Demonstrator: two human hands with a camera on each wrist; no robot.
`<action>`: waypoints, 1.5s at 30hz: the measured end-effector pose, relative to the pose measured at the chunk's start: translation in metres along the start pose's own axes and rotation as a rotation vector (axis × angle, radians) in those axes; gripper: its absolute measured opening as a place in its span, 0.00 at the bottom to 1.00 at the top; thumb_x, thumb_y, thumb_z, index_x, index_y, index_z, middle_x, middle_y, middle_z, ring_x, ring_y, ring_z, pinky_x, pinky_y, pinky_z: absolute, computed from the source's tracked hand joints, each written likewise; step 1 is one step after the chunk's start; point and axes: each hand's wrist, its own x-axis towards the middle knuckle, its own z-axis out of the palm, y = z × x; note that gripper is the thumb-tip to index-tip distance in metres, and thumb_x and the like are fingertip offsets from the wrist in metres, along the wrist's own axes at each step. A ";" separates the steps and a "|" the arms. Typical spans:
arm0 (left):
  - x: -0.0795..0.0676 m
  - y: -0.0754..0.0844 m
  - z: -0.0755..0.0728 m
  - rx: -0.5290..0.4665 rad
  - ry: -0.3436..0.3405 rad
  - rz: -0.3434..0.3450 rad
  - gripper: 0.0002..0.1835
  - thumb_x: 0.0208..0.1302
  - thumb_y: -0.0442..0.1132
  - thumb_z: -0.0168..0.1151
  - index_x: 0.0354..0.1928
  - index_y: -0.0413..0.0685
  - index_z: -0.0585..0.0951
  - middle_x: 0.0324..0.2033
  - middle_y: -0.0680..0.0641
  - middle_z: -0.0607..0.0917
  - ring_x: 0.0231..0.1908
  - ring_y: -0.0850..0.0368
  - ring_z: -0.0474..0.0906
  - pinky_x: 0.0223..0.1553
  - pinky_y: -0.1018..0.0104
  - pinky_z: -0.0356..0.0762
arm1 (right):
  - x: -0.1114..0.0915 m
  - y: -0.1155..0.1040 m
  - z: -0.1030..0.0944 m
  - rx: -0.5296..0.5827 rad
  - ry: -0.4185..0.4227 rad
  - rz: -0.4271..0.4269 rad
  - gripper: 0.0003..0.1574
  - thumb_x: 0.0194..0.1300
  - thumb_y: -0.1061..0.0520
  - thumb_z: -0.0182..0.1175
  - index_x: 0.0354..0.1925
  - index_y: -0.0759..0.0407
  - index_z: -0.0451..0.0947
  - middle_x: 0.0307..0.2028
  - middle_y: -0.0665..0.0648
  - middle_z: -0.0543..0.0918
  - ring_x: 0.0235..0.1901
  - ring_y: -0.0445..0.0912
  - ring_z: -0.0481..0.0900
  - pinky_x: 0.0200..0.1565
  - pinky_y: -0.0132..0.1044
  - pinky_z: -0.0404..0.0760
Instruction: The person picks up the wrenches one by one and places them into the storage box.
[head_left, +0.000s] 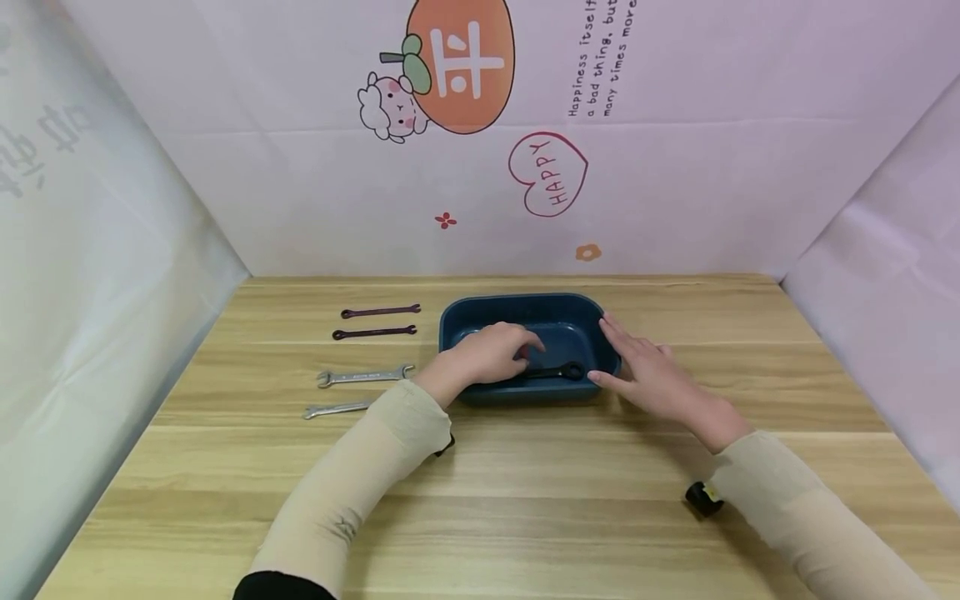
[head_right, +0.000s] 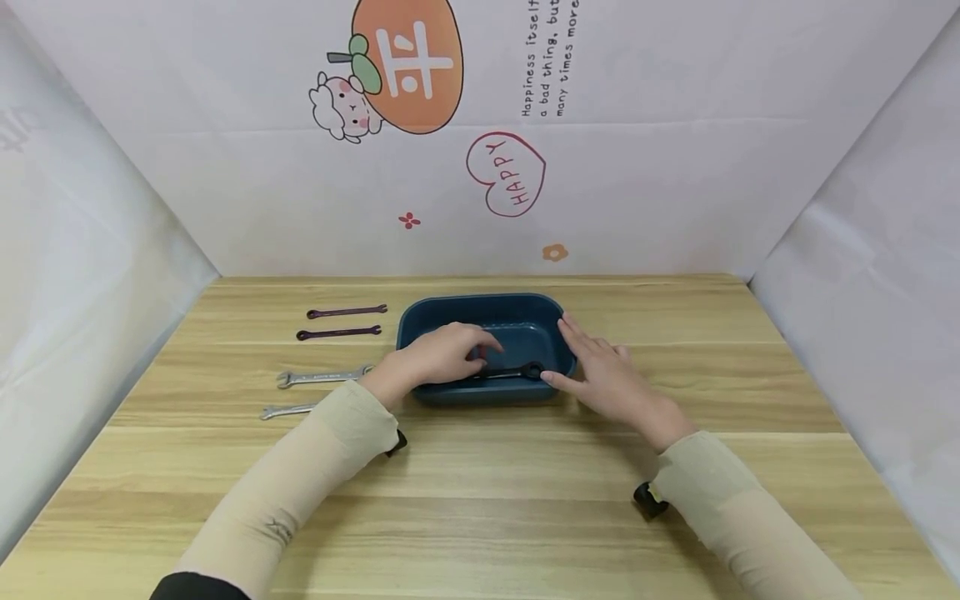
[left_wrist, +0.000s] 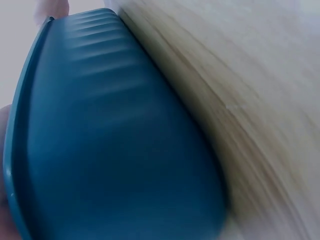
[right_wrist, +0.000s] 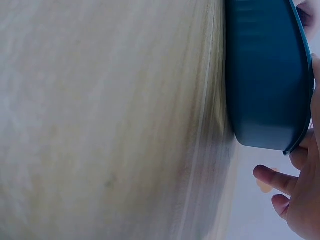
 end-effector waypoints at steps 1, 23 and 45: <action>-0.001 0.000 -0.001 -0.001 0.006 0.003 0.18 0.75 0.36 0.59 0.63 0.50 0.82 0.45 0.51 0.84 0.41 0.58 0.76 0.48 0.64 0.77 | 0.000 0.000 0.000 -0.001 0.001 0.001 0.56 0.76 0.33 0.53 0.83 0.58 0.40 0.81 0.60 0.42 0.73 0.70 0.55 0.64 0.71 0.50; -0.029 -0.009 -0.029 -0.045 0.097 0.069 0.21 0.75 0.41 0.60 0.66 0.49 0.80 0.58 0.48 0.83 0.57 0.54 0.78 0.61 0.57 0.75 | 0.001 0.001 0.000 -0.029 0.013 -0.006 0.56 0.76 0.33 0.53 0.82 0.59 0.40 0.81 0.60 0.43 0.72 0.69 0.57 0.62 0.70 0.54; -0.066 -0.026 -0.036 -0.090 0.174 0.109 0.22 0.74 0.43 0.62 0.66 0.48 0.80 0.63 0.46 0.80 0.62 0.49 0.76 0.64 0.52 0.72 | 0.000 -0.002 0.002 -0.008 0.007 0.003 0.56 0.76 0.34 0.53 0.82 0.59 0.39 0.81 0.61 0.42 0.73 0.70 0.54 0.63 0.72 0.51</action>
